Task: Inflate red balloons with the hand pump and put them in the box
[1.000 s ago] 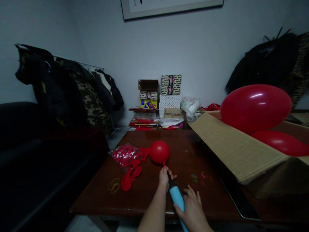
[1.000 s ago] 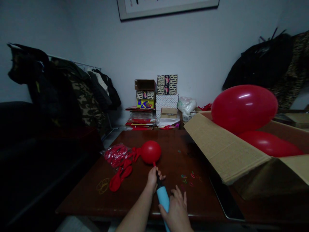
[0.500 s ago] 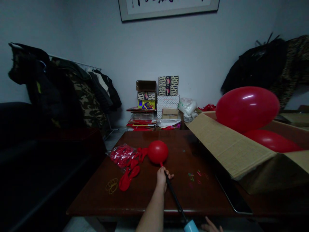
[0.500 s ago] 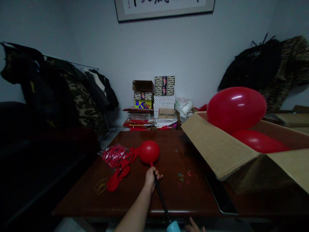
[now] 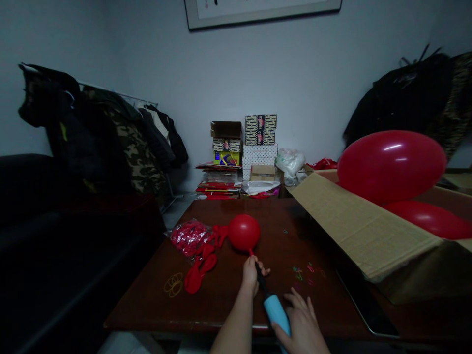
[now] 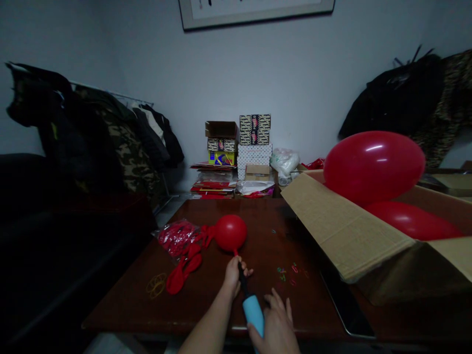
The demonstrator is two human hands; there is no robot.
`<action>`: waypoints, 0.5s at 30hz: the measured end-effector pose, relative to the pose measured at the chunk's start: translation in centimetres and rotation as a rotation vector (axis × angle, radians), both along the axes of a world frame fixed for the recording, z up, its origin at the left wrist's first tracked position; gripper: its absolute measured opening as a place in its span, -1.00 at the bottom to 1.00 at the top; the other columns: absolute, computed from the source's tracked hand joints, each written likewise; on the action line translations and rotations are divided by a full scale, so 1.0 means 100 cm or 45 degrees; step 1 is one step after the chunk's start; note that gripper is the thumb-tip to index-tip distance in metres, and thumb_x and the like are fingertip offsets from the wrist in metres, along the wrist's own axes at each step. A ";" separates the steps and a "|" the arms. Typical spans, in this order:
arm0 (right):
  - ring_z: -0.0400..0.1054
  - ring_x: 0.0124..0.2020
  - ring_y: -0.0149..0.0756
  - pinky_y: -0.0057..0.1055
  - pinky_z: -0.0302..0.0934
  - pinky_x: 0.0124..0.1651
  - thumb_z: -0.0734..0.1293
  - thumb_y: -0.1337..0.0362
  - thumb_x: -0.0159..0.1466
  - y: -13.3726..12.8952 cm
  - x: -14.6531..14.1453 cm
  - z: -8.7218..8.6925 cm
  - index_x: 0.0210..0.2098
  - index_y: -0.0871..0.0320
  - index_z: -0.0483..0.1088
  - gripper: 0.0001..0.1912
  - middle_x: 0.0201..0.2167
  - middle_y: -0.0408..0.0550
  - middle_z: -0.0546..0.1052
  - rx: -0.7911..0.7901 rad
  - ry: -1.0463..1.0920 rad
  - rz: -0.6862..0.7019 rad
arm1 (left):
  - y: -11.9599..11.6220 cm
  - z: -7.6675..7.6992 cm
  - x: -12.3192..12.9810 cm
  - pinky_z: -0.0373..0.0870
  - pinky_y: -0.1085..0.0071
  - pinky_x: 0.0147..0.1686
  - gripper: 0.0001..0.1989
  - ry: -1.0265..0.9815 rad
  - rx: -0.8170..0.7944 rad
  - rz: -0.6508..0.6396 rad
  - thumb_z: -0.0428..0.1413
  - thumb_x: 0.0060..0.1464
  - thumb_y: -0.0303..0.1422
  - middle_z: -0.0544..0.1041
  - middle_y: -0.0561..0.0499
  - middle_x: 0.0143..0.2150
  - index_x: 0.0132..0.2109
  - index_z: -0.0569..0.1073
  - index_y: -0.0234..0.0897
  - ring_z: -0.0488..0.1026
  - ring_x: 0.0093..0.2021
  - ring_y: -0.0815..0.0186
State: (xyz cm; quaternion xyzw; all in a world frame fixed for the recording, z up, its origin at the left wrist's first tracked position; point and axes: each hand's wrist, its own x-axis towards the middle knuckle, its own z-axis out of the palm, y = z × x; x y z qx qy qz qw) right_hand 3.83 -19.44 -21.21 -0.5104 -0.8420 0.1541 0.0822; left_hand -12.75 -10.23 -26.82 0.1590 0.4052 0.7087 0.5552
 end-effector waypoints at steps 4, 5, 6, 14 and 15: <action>-0.05 0.24 -0.03 -0.01 -0.38 0.25 0.16 0.03 0.13 0.014 -0.025 0.005 -0.26 0.20 0.45 -0.57 0.08 0.10 0.32 0.041 0.035 -0.065 | 0.002 0.000 -0.001 0.40 0.27 -0.42 -0.66 -0.012 -0.008 0.010 0.07 -0.08 -0.06 0.26 0.24 -0.72 -0.42 0.15 -0.21 0.16 -0.77 0.49; -0.05 0.24 -0.03 -0.01 -0.38 0.25 0.16 0.03 0.13 0.015 -0.027 0.002 -0.24 0.20 0.45 -0.57 0.07 0.10 0.33 0.043 0.038 -0.069 | 0.003 0.000 -0.001 0.40 0.27 -0.43 -0.65 -0.009 -0.010 0.016 0.07 -0.08 -0.06 0.26 0.24 -0.72 -0.43 0.15 -0.21 0.15 -0.77 0.50; -0.05 0.24 -0.03 0.00 -0.38 0.25 0.15 0.02 0.13 0.016 -0.029 -0.001 -0.21 0.20 0.44 -0.56 0.08 0.10 0.33 0.045 0.041 -0.073 | 0.003 0.000 -0.001 0.40 0.27 -0.43 -0.64 -0.003 -0.009 0.022 0.08 -0.09 -0.04 0.26 0.25 -0.73 -0.43 0.15 -0.21 0.15 -0.77 0.50; -0.17 0.28 0.01 0.03 -0.36 0.25 0.22 0.03 0.05 0.006 -0.016 -0.016 -0.07 0.22 0.37 -0.46 0.15 0.10 0.25 -0.019 -0.011 -0.055 | 0.001 0.000 0.001 0.41 0.26 -0.40 -0.59 0.007 0.034 0.066 0.11 -0.12 -0.01 0.24 0.25 -0.72 -0.46 0.15 -0.22 0.14 -0.77 0.51; -0.16 0.27 0.02 0.04 -0.34 0.25 0.22 0.03 0.05 0.002 -0.012 -0.020 -0.08 0.22 0.38 -0.47 0.14 0.11 0.26 -0.018 -0.014 -0.035 | 0.000 0.001 0.001 0.41 0.26 -0.40 -0.59 0.007 0.033 0.068 0.10 -0.12 -0.01 0.23 0.25 -0.72 -0.47 0.15 -0.22 0.14 -0.77 0.51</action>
